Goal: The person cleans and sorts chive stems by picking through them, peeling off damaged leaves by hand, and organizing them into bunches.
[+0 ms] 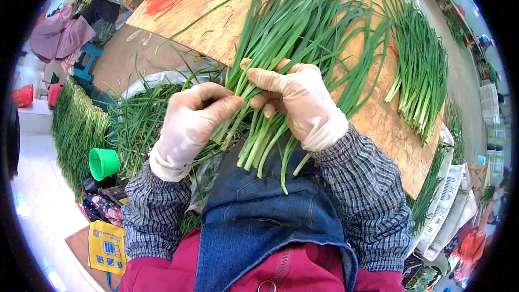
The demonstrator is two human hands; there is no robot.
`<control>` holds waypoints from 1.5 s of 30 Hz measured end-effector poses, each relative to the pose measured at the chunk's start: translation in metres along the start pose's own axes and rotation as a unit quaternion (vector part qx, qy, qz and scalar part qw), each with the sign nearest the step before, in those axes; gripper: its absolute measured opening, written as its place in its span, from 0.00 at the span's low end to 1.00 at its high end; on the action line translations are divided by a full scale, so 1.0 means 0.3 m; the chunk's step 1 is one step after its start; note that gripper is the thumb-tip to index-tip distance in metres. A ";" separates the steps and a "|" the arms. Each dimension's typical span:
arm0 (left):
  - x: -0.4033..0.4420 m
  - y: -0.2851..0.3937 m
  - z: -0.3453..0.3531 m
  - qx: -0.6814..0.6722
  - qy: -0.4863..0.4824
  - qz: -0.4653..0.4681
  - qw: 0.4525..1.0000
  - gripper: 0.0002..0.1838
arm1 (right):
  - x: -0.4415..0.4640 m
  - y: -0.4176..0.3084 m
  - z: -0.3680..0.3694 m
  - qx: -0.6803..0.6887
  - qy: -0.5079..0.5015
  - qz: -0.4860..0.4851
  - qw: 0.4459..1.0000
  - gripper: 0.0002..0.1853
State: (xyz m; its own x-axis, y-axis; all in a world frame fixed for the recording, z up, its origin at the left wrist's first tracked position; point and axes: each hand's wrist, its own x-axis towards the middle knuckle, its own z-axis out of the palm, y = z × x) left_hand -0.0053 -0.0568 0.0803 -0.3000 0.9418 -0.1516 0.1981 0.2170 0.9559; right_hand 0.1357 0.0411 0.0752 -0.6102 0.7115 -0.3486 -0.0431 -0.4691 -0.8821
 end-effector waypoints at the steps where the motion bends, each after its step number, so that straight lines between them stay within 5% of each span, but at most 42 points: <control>1: 0.008 -0.007 0.000 -0.001 -0.030 -0.019 0.999 0.08 | -0.004 -0.001 0.004 0.005 0.003 0.000 1.000 0.14; 4: 0.013 -0.009 0.008 -0.120 -0.029 -0.093 0.988 0.09 | -0.006 -0.006 -0.003 -0.001 0.016 -0.007 1.000 0.15; 9: 0.001 -0.035 0.054 -0.053 0.073 0.032 0.995 0.06 | -0.018 -0.013 -0.006 -0.021 0.055 -0.029 0.998 0.15; 13: 0.010 -0.035 0.044 0.082 0.022 0.089 0.992 0.07 | -0.028 -0.015 0.004 -0.021 0.064 -0.047 0.997 0.10; 16: 0.014 -0.006 0.037 -0.071 -0.048 -0.056 0.995 0.06 | -0.036 -0.013 0.006 -0.016 0.064 -0.063 0.996 0.08; 20: 0.001 -0.003 0.065 -0.219 0.012 -0.065 0.973 0.05 | -0.036 -0.002 0.003 0.006 0.091 -0.076 0.993 0.09; 24: -0.022 -0.034 0.082 -0.137 0.173 0.065 0.973 0.04 | -0.061 -0.008 -0.017 0.007 0.133 -0.081 0.988 0.09; 27: -0.094 -0.048 0.016 -0.198 0.283 0.107 0.932 0.03 | -0.111 -0.029 -0.065 0.006 0.128 -0.087 0.988 0.11; 30: -0.150 -0.147 -0.128 -0.099 0.483 0.049 0.869 0.10 | -0.166 -0.037 -0.148 0.013 0.152 -0.091 0.984 0.13; 32: -0.216 -0.299 -0.259 -0.048 0.442 -0.008 0.896 0.12 | -0.189 -0.026 -0.216 0.023 0.193 -0.066 0.979 0.13; 34: -0.263 -0.385 -0.324 0.152 0.349 -0.111 0.918 0.16 | -0.211 -0.021 -0.282 -0.018 0.177 -0.030 0.984 0.14; 37: -0.232 -0.304 -0.228 0.041 0.288 -0.159 0.944 0.15 | -0.251 -0.039 -0.314 -0.172 0.178 0.091 0.965 0.12; 38: -0.204 -0.291 -0.191 0.037 0.274 -0.106 0.955 0.13 | -0.259 -0.051 -0.313 -0.224 0.177 0.125 0.950 0.12; 42: -0.121 -0.199 -0.073 0.141 0.192 0.230 0.944 0.06 | -0.256 -0.117 -0.263 -0.326 0.212 0.009 0.921 0.12; 45: -0.106 -0.115 0.001 0.370 0.109 0.278 0.880 0.11 | -0.188 -0.103 -0.131 -0.339 0.187 -0.135 0.912 0.09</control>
State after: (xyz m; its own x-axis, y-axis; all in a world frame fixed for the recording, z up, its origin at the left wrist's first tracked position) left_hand -0.0024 -0.0942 0.0520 -0.1201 0.9010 0.4168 0.9002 -0.0782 0.4284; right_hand 0.2024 0.0361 0.1097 -0.3324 0.9412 -0.0608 0.4249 0.0919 -0.9006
